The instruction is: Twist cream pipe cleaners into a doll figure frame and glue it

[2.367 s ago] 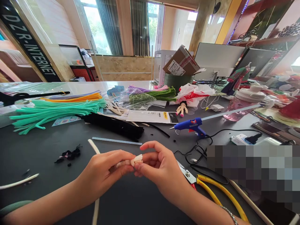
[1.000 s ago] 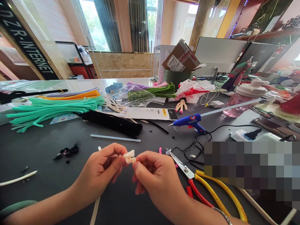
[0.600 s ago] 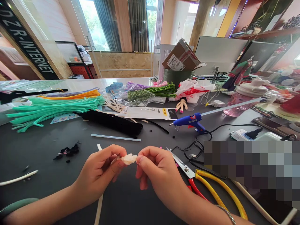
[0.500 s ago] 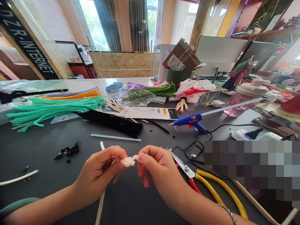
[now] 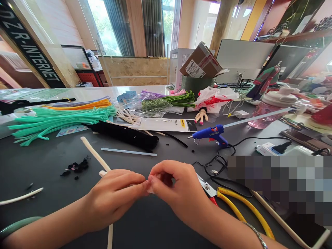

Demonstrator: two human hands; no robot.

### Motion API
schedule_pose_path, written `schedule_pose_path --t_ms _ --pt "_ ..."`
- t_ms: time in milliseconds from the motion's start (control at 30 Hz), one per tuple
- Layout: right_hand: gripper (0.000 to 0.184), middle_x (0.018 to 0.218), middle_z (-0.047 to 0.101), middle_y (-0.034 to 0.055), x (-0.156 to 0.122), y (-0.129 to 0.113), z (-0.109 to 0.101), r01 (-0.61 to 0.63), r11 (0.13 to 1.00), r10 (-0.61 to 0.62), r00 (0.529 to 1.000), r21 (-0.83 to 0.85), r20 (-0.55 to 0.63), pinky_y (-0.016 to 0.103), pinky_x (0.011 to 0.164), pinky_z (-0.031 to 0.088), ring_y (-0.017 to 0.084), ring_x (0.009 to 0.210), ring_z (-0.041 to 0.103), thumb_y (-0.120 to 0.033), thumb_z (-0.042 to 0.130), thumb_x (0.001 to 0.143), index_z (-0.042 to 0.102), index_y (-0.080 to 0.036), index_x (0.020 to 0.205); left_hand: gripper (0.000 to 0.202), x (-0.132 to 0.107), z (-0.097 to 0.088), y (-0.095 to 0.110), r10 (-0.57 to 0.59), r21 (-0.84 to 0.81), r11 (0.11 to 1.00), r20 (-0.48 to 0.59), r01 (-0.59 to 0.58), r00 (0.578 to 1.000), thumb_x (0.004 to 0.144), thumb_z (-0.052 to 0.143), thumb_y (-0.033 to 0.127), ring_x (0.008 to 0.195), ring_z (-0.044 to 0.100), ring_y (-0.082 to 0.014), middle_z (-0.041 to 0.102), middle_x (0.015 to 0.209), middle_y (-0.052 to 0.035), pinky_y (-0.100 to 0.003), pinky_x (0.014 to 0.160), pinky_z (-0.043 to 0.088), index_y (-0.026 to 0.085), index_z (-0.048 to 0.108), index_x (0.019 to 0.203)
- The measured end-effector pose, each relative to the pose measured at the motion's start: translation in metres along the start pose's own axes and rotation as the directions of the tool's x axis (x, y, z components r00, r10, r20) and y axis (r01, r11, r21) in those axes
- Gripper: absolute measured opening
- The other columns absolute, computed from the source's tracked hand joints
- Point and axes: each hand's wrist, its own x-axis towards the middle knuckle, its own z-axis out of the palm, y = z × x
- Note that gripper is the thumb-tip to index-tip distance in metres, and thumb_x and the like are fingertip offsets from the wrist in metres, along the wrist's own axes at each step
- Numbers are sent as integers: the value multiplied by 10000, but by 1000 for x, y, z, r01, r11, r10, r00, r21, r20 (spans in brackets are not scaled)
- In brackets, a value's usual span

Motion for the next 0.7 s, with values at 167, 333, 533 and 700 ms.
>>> schedule_pose_path --t_ms 167,333,533,700 --pt "147 655 634 -20 -5 3 4 333 881 -367 929 -336 -42 191 534 425 87 564 565 -119 517 825 627 -193 763 290 0 1 5 -172 8 985 54 171 984 891 403 160 568 601 -126 653 667 -45 -219 578 477 189 657 753" --pt "176 737 653 11 -7 8 8 503 733 -569 822 -459 -8 205 599 471 109 645 595 -85 480 866 625 -185 869 302 -1 3 7 -208 52 978 74 204 975 891 395 144 527 571 -121 630 610 -30 -213 529 430 169 621 692" --pt "179 811 685 46 -10 13 6 565 618 -629 773 -547 87 273 688 493 143 686 606 -84 458 902 597 -165 980 174 1 4 11 -394 -79 913 76 400 916 863 467 163 513 573 -108 655 616 1 -195 508 409 162 637 826" --pt "167 811 709 50 -12 11 2 588 552 -671 734 -591 103 272 695 503 149 689 645 -88 466 907 619 -152 931 228 11 -1 13 -553 -325 739 208 590 807 842 488 194 594 600 -112 702 733 -2 -184 563 458 188 670 978"
